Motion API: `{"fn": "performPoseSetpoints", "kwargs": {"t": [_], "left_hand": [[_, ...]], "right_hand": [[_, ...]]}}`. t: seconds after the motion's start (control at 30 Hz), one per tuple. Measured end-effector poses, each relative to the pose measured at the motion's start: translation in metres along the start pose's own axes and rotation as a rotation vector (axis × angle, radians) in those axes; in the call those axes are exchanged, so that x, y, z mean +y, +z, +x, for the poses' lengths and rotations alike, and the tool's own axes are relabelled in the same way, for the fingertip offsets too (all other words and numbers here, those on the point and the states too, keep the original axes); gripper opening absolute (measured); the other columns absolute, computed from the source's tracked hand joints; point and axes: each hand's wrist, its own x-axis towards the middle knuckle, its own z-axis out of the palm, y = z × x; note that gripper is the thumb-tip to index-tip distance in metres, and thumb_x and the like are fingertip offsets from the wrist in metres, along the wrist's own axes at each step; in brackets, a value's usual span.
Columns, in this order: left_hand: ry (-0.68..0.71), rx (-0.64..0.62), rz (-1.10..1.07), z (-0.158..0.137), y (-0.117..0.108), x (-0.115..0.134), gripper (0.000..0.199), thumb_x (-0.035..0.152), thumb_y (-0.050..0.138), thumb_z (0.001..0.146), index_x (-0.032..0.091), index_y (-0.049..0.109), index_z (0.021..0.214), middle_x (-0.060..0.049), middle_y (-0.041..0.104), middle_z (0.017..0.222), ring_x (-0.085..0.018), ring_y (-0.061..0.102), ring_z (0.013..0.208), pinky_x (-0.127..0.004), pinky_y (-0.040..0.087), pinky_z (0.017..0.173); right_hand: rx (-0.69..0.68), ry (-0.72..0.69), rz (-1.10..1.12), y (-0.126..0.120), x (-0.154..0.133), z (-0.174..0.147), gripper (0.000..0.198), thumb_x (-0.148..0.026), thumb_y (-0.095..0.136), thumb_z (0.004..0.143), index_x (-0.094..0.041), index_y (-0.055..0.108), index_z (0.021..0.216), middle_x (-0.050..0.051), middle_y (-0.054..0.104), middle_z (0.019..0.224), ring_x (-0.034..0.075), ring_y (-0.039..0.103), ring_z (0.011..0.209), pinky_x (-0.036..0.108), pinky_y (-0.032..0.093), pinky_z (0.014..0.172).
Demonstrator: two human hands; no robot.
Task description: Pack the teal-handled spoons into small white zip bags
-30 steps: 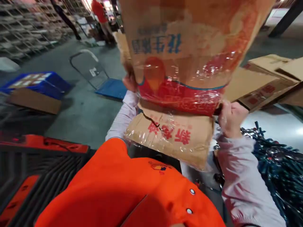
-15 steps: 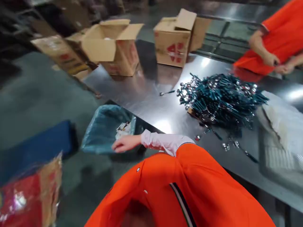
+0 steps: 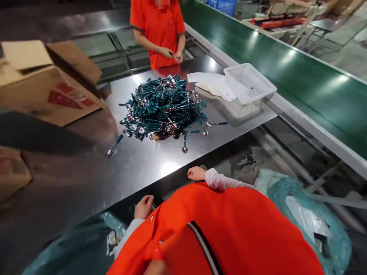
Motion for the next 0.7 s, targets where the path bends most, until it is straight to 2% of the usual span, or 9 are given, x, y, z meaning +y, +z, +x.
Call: {"fn": "performPoseSetpoints", "kwargs": {"t": [0.07,0.13,0.2,0.3,0.4,0.5,0.6,0.7], "left_hand": [[0.235,0.026,0.045,0.037,0.009,0.035,0.022,0.024,0.056,0.098,0.02,0.076,0.107,-0.006,0.077,0.101,-0.022,0.074,0.098,-0.033,0.059,0.088],[0.553,0.097,0.135,0.073,0.025,0.09,0.031,0.025,0.057,0.096,0.019,0.074,0.122,-0.013,0.074,0.119,-0.027,0.07,0.113,-0.039,0.056,0.1],[0.828,0.115,0.258,0.103,0.048,0.15,0.04,0.026,0.058,0.096,0.022,0.07,0.134,-0.015,0.068,0.135,-0.03,0.062,0.128,-0.045,0.051,0.109],[1.06,-0.012,0.444,0.141,0.08,0.226,0.049,0.03,0.059,0.098,0.029,0.061,0.147,-0.009,0.054,0.156,-0.033,0.045,0.148,-0.052,0.038,0.121],[1.077,-0.154,0.547,0.178,0.091,0.262,0.053,0.032,0.056,0.1,0.028,0.055,0.153,-0.008,0.046,0.162,-0.034,0.035,0.155,-0.057,0.031,0.125],[0.955,-0.169,0.537,0.213,0.08,0.265,0.052,0.029,0.05,0.101,0.019,0.056,0.152,-0.013,0.044,0.163,-0.036,0.032,0.156,-0.057,0.028,0.126],[0.843,-0.097,0.474,0.241,0.062,0.256,0.05,0.026,0.048,0.099,0.012,0.057,0.147,-0.019,0.044,0.161,-0.038,0.032,0.155,-0.057,0.027,0.126],[0.851,-0.046,0.414,0.256,0.053,0.256,0.046,0.025,0.05,0.097,0.009,0.059,0.139,-0.021,0.05,0.155,-0.036,0.037,0.151,-0.055,0.028,0.126]], "right_hand": [[0.046,0.044,0.021,-0.006,0.019,-0.004,0.032,-0.015,0.058,0.093,-0.012,0.076,0.119,0.011,0.079,0.11,0.021,0.073,0.102,0.028,0.053,0.092],[0.059,0.066,0.041,-0.017,0.038,-0.007,0.031,-0.016,0.059,0.092,-0.013,0.077,0.118,0.01,0.079,0.109,0.021,0.074,0.102,0.026,0.053,0.092],[0.06,0.075,0.049,-0.034,0.059,-0.01,0.028,-0.016,0.063,0.09,-0.015,0.079,0.113,0.009,0.079,0.11,0.02,0.073,0.103,0.024,0.053,0.091],[0.086,0.121,0.052,-0.066,0.097,-0.018,0.026,-0.017,0.066,0.089,-0.017,0.081,0.109,0.008,0.079,0.114,0.021,0.073,0.106,0.023,0.052,0.091],[0.162,0.256,0.083,-0.091,0.142,-0.036,0.03,-0.019,0.059,0.094,-0.016,0.079,0.117,0.011,0.077,0.119,0.024,0.072,0.11,0.027,0.052,0.092],[0.241,0.434,0.162,-0.092,0.183,-0.06,0.036,-0.019,0.051,0.098,-0.012,0.075,0.123,0.016,0.074,0.125,0.027,0.069,0.116,0.031,0.05,0.097],[0.26,0.571,0.286,-0.064,0.207,-0.08,0.033,-0.019,0.054,0.097,-0.015,0.077,0.119,0.016,0.075,0.121,0.025,0.07,0.114,0.028,0.05,0.096],[0.281,0.661,0.422,-0.02,0.209,-0.092,0.03,-0.019,0.06,0.095,-0.016,0.078,0.119,0.014,0.076,0.119,0.021,0.071,0.108,0.024,0.05,0.09]]}}
